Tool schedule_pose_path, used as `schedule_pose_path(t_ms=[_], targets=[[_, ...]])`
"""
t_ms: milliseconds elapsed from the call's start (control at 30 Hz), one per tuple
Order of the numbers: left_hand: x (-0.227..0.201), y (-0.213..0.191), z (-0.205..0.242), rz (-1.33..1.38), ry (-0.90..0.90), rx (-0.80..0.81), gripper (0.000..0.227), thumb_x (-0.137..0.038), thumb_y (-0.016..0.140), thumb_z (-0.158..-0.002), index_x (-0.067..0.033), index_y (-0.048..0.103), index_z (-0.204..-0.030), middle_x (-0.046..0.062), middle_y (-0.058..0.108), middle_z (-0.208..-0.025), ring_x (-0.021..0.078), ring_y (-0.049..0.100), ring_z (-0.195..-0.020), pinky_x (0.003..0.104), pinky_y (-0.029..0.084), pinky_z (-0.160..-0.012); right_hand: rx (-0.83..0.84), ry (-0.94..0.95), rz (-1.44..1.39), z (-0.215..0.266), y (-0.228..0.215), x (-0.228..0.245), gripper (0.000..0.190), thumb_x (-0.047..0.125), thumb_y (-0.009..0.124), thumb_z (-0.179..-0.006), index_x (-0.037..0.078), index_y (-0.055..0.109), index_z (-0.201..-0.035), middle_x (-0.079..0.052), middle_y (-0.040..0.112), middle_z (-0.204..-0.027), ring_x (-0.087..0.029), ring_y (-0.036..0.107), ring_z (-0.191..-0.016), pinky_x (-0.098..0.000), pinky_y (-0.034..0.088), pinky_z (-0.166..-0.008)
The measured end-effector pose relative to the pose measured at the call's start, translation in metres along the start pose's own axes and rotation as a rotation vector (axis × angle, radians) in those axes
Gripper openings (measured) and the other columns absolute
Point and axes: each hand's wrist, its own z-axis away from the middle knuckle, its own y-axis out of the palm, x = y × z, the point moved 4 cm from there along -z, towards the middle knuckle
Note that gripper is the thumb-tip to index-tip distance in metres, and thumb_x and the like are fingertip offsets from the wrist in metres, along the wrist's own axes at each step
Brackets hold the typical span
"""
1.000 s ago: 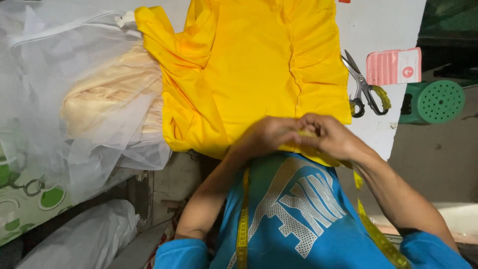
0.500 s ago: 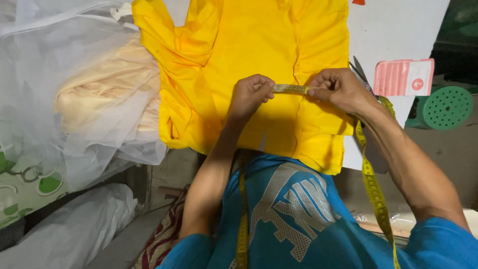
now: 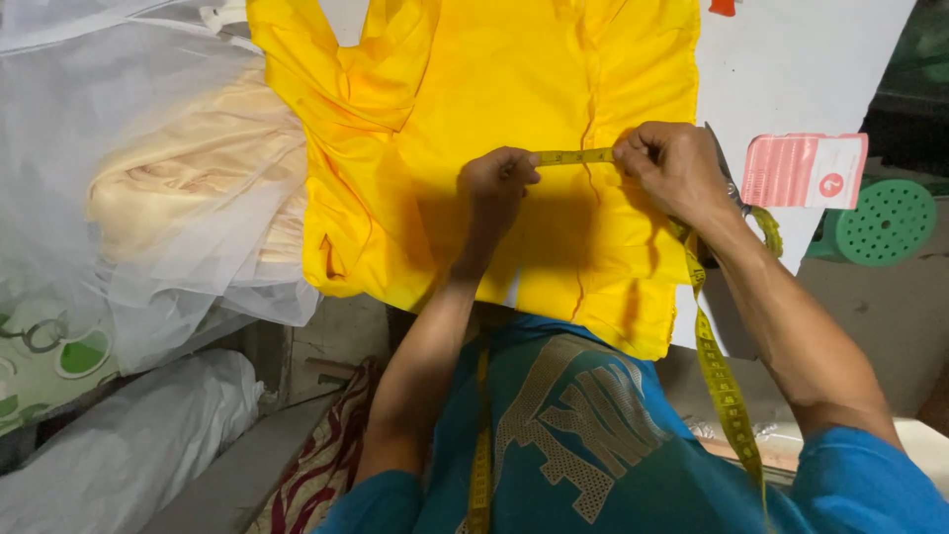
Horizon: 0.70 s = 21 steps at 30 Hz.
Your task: The person measures a yellow garment with a tape measure, then uses scissors to cut the fabric along the center. After cutting, the person pulls the fabric apart to inspect the edges.
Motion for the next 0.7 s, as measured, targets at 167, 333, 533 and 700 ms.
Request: schedule_pose_path(t_ms=[167, 333, 533, 700], targets=[[-0.031, 0.002, 0.0, -0.469, 0.348, -0.258, 0.027, -0.021, 0.076, -0.089, -0.018, 0.058, -0.068, -0.001, 0.053, -0.05, 0.0199, 0.056, -0.047, 0.03, 0.049, -0.052, 0.027, 0.065, 0.037, -0.007, 0.007, 0.006, 0.025, 0.0, 0.068, -0.103, 0.001, 0.068, -0.078, -0.015, 0.065, -0.067, -0.028, 0.063, -0.06, -0.0364, 0.047, -0.052], [-0.02, 0.004, -0.006, -0.672, 0.219, -0.149, 0.026, -0.026, 0.073, -0.091, -0.016, 0.057, -0.072, 0.002, 0.055, -0.057, 0.0256, 0.062, -0.059, 0.038, 0.053, -0.064, 0.068, 0.1, 0.086, -0.01, 0.012, 0.004, 0.024, 0.0, 0.068, -0.101, 0.0, 0.068, -0.077, -0.016, 0.066, -0.066, -0.032, 0.065, -0.06, -0.0395, 0.047, -0.051], [-0.013, 0.004, -0.01, -0.725, 0.101, -0.069, 0.022, -0.032, 0.072, -0.09, -0.0176, 0.061, -0.076, 0.004, 0.06, -0.062, 0.0309, 0.067, -0.07, 0.044, 0.053, -0.075, 0.079, 0.143, 0.138, -0.016, 0.015, 0.001, 0.022, 0.002, 0.07, -0.099, 0.001, 0.071, -0.077, -0.018, 0.068, -0.069, -0.036, 0.068, -0.064, -0.0408, 0.053, -0.058], [-0.005, 0.003, -0.017, -0.675, 0.077, -0.08, 0.021, -0.032, 0.075, -0.088, -0.0168, 0.063, -0.078, 0.006, 0.065, -0.065, 0.0312, 0.068, -0.071, 0.043, 0.052, -0.076, 0.072, 0.163, 0.197, -0.017, 0.013, 0.003, 0.02, 0.003, 0.072, -0.097, 0.0, 0.071, -0.077, -0.019, 0.069, -0.069, -0.039, 0.069, -0.066, -0.0445, 0.054, -0.059]])
